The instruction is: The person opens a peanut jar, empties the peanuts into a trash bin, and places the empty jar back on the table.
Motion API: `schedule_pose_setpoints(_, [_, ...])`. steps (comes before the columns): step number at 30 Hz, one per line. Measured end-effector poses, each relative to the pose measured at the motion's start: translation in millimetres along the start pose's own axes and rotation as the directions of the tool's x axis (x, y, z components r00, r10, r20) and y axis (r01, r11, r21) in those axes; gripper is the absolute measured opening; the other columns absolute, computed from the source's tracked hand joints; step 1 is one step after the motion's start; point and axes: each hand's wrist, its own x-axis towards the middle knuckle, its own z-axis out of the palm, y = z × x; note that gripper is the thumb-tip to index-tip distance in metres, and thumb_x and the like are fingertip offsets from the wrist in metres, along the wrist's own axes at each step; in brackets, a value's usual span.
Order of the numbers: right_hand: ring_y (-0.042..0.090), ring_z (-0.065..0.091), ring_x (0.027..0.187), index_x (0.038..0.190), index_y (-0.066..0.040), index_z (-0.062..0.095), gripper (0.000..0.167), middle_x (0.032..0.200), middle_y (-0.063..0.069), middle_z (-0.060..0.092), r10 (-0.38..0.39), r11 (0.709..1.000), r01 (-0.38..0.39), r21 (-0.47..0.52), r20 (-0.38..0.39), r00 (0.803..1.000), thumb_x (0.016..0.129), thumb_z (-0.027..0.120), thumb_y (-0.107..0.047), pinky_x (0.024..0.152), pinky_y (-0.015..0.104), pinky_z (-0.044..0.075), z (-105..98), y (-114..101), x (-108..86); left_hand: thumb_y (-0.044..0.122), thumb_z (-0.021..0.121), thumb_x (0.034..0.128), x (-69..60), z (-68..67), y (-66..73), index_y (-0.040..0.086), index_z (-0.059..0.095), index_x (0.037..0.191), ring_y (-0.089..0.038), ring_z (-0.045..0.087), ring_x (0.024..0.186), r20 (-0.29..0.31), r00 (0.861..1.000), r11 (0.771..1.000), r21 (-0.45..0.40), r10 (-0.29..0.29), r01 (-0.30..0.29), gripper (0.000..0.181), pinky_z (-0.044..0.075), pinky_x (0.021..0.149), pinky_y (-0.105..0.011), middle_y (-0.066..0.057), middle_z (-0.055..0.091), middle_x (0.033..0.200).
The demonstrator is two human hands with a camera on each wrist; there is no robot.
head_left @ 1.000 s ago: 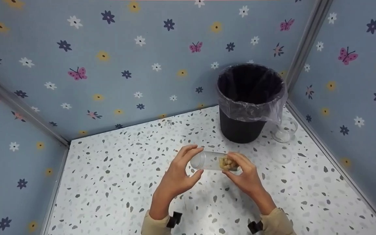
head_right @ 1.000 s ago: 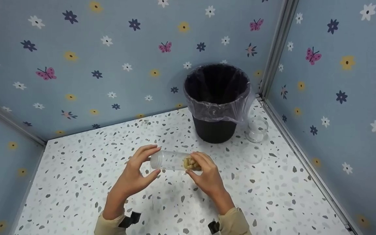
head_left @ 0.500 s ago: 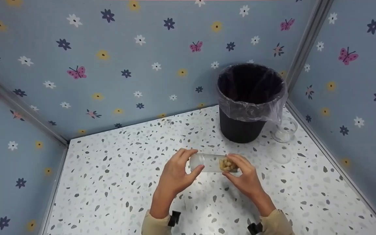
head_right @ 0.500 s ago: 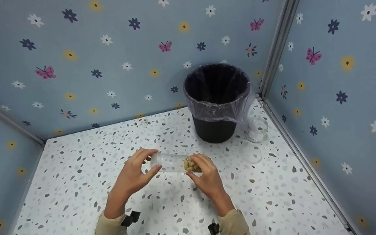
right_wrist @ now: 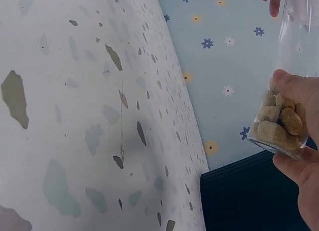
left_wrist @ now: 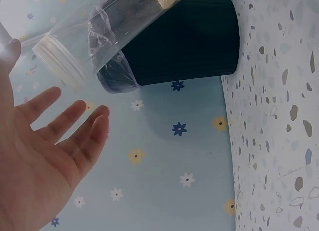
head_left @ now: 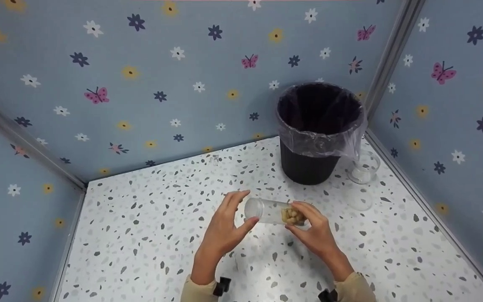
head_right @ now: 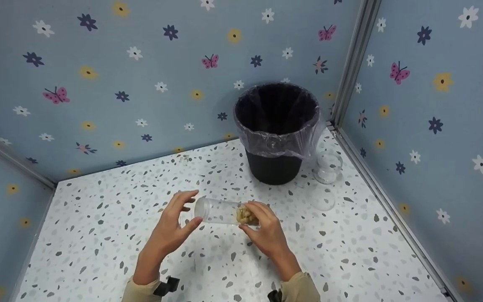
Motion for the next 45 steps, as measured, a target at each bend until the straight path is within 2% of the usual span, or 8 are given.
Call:
schedule_pose_setpoints(10, [0.023,0.060,0.108,0.123,0.001,0.064,0.066,0.124,0.006,0.062,-0.003,1.000,0.003,-0.015,-0.005,1.000,0.063,0.091,0.000,0.090,0.018,0.047,-0.8,3.6,-3.6,0.028,0.080,0.0827,-4.2,-3.6,6.6,0.020,0.052,0.141,-0.024,0.048,0.125,0.008,0.987,0.986,-0.042,0.163,-0.163,0.065,0.051,0.089,-0.041,-0.008,0.044,0.141])
schedule_pose_setpoints(18, [0.023,0.061,0.107,0.125,-0.003,0.063,0.069,0.123,0.006,0.062,-0.013,1.000,0.013,-0.011,-0.007,1.000,0.062,0.091,-0.001,0.088,0.019,0.048,-0.2,2.9,-5.8,0.006,0.076,0.0832,-3.6,-5.8,5.5,0.019,0.052,0.141,-0.022,0.044,0.131,0.092,0.983,0.984,-0.093,0.161,-0.152,0.064,0.050,0.092,-0.037,-0.005,0.039,0.146])
schedule_pose_setpoints(23, [0.024,0.061,0.107,0.124,-0.003,0.064,0.068,0.123,0.006,0.062,-0.028,1.000,0.028,-0.010,-0.007,1.000,0.062,0.091,-0.001,0.089,0.018,0.047,-0.3,1.9,-6.3,0.016,0.074,0.0881,-2.1,-6.3,4.9,0.017,0.056,0.136,-0.016,0.054,0.113,0.106,0.988,0.990,-0.098,0.114,-0.104,0.051,0.053,0.083,-0.029,-0.003,0.049,0.130])
schedule_pose_setpoints(26, [0.025,0.060,0.108,0.123,-0.001,0.064,0.066,0.123,0.007,0.063,-0.037,0.999,0.037,-0.011,-0.003,0.999,0.062,0.091,-0.001,0.092,0.019,0.046,-0.7,0.4,-6.0,0.034,0.072,0.0891,-1.8,-4.5,4.9,0.016,0.057,0.134,-0.013,0.057,0.097,0.089,0.994,0.997,-0.045,0.060,-0.056,0.051,0.053,0.075,-0.026,-0.002,0.053,0.119])
schedule_pose_setpoints(30, [0.026,0.060,0.109,0.122,0.001,0.064,0.065,0.122,0.009,0.063,-0.050,0.999,0.050,-0.018,0.003,0.999,0.063,0.091,-0.002,0.095,0.021,0.045,-0.8,-1.0,-6.1,0.051,0.067,0.0875,-0.6,-1.4,5.1,0.015,0.059,0.129,-0.016,0.059,0.092,0.041,0.999,0.998,0.069,0.010,-0.013,0.055,0.053,0.075,-0.031,-0.002,0.057,0.113])
schedule_pose_setpoints(34, [0.026,0.060,0.110,0.123,-0.001,0.064,0.065,0.121,0.014,0.063,-0.058,0.998,0.058,-0.022,0.005,0.998,0.063,0.091,-0.002,0.095,0.021,0.045,-0.7,-0.7,-6.7,0.054,0.066,0.0869,0.4,-0.8,5.9,0.012,0.059,0.129,-0.020,0.059,0.097,0.023,1.000,0.993,0.117,-0.003,0.000,0.060,0.052,0.078,-0.036,-0.005,0.057,0.114])
schedule_pose_setpoints(41, [0.026,0.060,0.111,0.122,0.002,0.064,0.065,0.122,0.013,0.063,-0.044,0.998,0.045,-0.034,0.010,0.999,0.063,0.091,-0.003,0.092,0.018,0.046,0.0,0.5,-9.3,0.055,0.063,0.0883,-2.9,-3.2,9.2,0.015,0.054,0.137,-0.017,0.056,0.110,0.020,1.000,0.996,0.084,0.016,-0.018,0.063,0.050,0.089,-0.036,-0.004,0.057,0.121])
schedule_pose_setpoints(45, [0.027,0.060,0.110,0.121,0.002,0.065,0.066,0.122,0.012,0.063,-0.036,0.999,0.037,-0.039,0.005,0.999,0.061,0.092,-0.003,0.093,0.019,0.046,0.2,0.9,-10.3,0.048,0.065,0.0904,-6.8,-6.4,12.5,0.017,0.055,0.136,-0.019,0.057,0.110,-0.037,0.998,0.991,0.123,0.051,-0.047,0.056,0.050,0.090,-0.040,-0.002,0.058,0.122])
